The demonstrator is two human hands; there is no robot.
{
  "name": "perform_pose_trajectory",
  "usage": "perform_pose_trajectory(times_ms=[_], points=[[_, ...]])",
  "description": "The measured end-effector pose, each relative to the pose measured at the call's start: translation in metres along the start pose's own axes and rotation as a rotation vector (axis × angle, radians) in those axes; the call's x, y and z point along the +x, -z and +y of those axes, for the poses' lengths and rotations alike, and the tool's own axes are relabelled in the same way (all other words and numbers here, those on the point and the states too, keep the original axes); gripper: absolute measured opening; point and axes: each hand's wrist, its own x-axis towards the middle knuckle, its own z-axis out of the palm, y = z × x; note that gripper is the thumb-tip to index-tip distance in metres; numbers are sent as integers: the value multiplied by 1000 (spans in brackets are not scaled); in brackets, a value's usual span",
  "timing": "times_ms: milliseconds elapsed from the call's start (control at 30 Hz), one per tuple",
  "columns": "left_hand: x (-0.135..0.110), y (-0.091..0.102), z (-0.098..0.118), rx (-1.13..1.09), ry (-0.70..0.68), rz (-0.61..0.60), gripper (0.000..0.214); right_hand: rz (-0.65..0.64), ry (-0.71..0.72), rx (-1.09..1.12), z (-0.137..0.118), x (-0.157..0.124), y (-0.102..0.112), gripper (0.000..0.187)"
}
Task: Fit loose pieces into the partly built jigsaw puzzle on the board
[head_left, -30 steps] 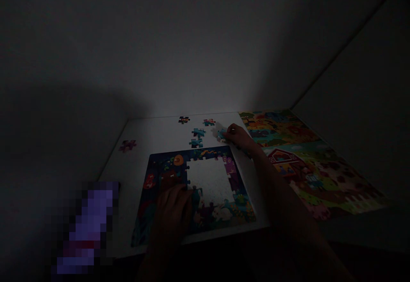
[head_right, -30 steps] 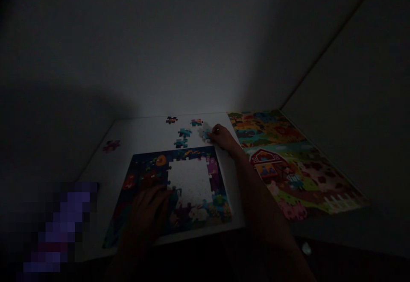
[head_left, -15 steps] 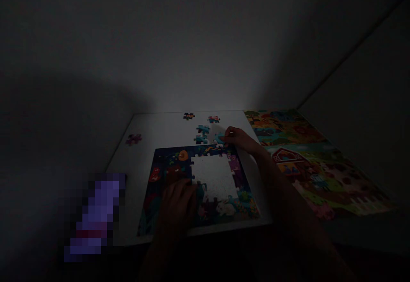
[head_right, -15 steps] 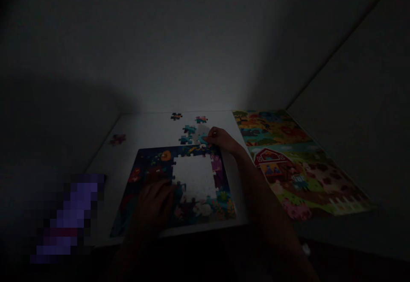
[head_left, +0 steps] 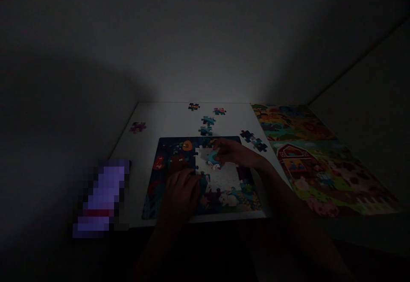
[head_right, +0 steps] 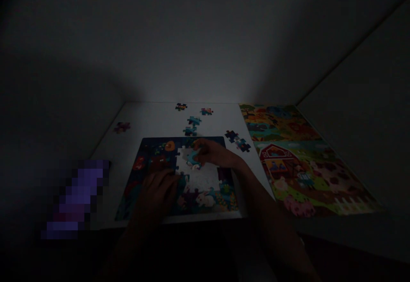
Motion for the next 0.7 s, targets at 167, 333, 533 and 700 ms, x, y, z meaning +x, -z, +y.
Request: perform_pose_trajectory(times_ms=[167,333,533,700], points=[[-1,-2,-1,-10,-5,-6,21,-105,-8,-78,-2,0,-5,40],[0,-2,-2,3,-30,14,21,-127,15,-105,-1,0,-4,33],[0,-2,-1,10,-24,19,20,-99,18,-140,-2,0,-7,30],[0,-2,0,6,-7,12,20,-103,0,-132,-4,0,-7,27]])
